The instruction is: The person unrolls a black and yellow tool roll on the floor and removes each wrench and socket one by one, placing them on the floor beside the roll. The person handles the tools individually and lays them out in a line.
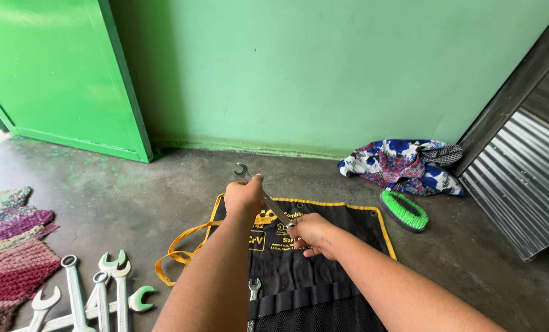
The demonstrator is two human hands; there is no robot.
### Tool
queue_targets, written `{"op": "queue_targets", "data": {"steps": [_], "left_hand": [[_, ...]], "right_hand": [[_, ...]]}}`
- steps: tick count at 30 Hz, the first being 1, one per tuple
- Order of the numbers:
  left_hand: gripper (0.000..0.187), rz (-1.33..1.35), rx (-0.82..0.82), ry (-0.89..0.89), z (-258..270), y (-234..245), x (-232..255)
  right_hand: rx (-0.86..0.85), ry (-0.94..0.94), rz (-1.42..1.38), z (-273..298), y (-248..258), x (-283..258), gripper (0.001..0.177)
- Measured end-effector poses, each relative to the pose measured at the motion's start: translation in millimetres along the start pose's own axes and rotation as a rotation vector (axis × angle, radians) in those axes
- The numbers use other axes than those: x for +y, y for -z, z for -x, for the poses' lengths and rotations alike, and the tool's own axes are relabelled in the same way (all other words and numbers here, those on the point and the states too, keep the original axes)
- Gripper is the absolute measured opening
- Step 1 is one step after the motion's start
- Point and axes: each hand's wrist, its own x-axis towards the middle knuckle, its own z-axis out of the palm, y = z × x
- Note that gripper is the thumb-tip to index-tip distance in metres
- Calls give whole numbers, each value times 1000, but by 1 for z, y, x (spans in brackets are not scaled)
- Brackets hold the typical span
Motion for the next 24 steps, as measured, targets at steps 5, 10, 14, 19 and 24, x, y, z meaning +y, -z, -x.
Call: {"op": "queue_targets", "data": {"steps": [5, 10, 14, 19, 24], "left_hand": [[45, 50, 70, -76, 6, 9, 19], [47, 65, 35, 13, 11, 27, 31], [46, 41, 14, 67, 14, 40, 33], [43, -171, -63, 104, 18, 56, 42], [40, -469, -221, 51, 32, 55, 59]], "right_hand": [[59, 26, 0, 14, 9, -18, 22], [35, 87, -84, 29, 18, -33, 21], [22, 151, -183, 47, 24, -50, 31], [105, 293, -341, 72, 23, -87, 34], [200, 422, -282, 87, 14, -122, 36]]}}
